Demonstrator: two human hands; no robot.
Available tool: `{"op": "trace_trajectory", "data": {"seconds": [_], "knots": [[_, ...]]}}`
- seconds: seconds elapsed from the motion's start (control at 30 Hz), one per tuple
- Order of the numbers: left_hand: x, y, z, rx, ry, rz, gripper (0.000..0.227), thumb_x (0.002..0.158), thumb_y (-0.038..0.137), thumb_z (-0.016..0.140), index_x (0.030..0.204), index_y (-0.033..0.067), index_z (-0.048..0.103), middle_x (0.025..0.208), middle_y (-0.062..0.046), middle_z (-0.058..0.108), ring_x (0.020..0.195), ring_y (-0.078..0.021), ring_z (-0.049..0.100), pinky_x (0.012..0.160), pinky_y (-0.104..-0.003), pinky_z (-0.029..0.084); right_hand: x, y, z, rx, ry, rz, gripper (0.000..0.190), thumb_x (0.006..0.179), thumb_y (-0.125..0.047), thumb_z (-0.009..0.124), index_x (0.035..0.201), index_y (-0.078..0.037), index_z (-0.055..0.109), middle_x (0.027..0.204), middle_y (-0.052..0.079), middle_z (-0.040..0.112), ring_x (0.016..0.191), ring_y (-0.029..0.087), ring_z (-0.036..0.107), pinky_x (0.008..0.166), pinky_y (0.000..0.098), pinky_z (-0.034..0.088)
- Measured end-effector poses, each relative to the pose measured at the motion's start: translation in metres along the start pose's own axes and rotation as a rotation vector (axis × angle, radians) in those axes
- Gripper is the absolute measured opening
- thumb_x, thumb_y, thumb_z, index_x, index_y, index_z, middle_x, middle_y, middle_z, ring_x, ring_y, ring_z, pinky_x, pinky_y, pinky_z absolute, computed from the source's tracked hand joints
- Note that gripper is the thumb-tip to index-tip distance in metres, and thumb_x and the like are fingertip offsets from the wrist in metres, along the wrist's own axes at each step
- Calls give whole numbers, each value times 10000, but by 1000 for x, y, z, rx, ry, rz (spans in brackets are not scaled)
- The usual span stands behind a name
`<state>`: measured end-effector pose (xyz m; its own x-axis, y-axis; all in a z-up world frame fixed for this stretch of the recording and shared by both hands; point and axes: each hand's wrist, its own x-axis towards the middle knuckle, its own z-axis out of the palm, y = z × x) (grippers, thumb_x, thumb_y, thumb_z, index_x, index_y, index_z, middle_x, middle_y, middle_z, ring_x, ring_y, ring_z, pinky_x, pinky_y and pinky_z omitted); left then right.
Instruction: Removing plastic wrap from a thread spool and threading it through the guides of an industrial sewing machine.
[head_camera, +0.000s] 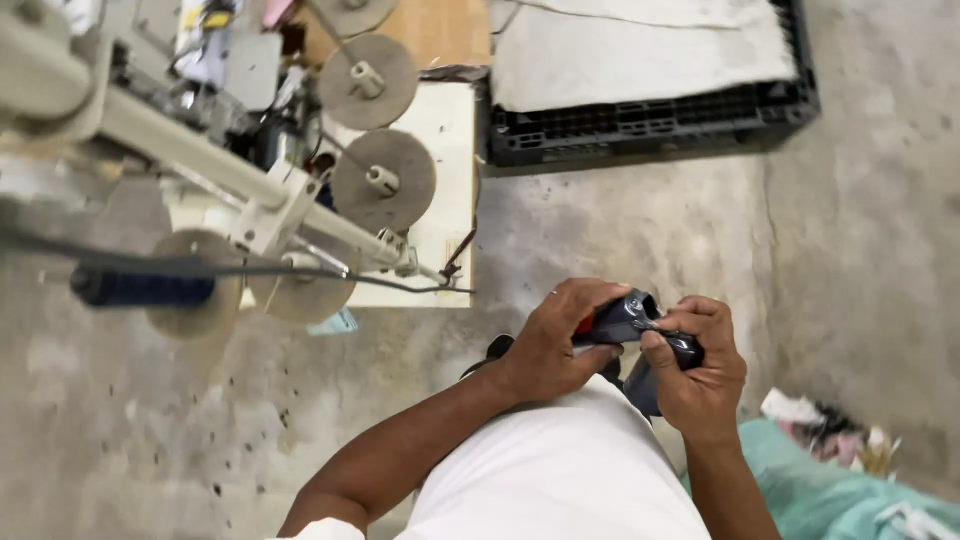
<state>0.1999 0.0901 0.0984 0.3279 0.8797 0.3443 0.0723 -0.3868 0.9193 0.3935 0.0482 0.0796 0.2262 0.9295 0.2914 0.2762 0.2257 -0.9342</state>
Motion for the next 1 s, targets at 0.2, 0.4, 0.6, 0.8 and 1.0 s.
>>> {"op": "trace_trajectory", "data": {"seconds": [0.2, 0.4, 0.6, 0.8, 1.0], "knots": [[13, 10, 53, 85, 73, -114, 611, 940, 208, 713, 1489, 134, 454, 1394, -135, 570, 1289, -303, 572, 1085, -398, 494, 41, 7, -37, -15, -67, -89, 129, 968, -76, 744, 1004, -119, 627, 1153, 115, 515, 1169, 203, 550, 1021, 314, 471], [14, -5, 80, -181, 430, -281, 675, 923, 202, 767, 1514, 33, 489, 1304, -217, 593, 1162, -249, 568, 1004, -449, 508, 99, 33, -32, 147, -210, -249, 165, 902, -27, 837, 899, -19, 672, 1123, 179, 598, 898, 238, 678, 869, 350, 545], [24, -63, 64, -435, 830, -373, 705, 936, 105, 726, 1533, 22, 361, 1226, -159, 590, 1110, -225, 607, 952, -382, 554, 128, 57, -4, 262, -405, -18, 210, 912, -70, 774, 1064, 43, 685, 1128, 233, 609, 772, 273, 742, 732, 414, 618], [59, -176, -40, 377, 1025, -704, 635, 848, 251, 789, 1366, -11, 532, 1201, -303, 654, 1129, -479, 662, 932, -536, 565, 172, 80, 29, 598, -358, 775, 303, 972, -116, 547, 1271, -65, 544, 1110, 130, 639, 831, 247, 698, 711, 397, 620], [58, -318, -108, 897, 1108, -838, 550, 984, 384, 661, 1334, -40, 638, 1306, -263, 672, 1230, -384, 650, 1108, -472, 462, 216, 134, 29, 725, -294, 795, 410, 885, -208, 533, 1286, -169, 455, 1207, 171, 603, 913, 374, 690, 807, 541, 608]]}}
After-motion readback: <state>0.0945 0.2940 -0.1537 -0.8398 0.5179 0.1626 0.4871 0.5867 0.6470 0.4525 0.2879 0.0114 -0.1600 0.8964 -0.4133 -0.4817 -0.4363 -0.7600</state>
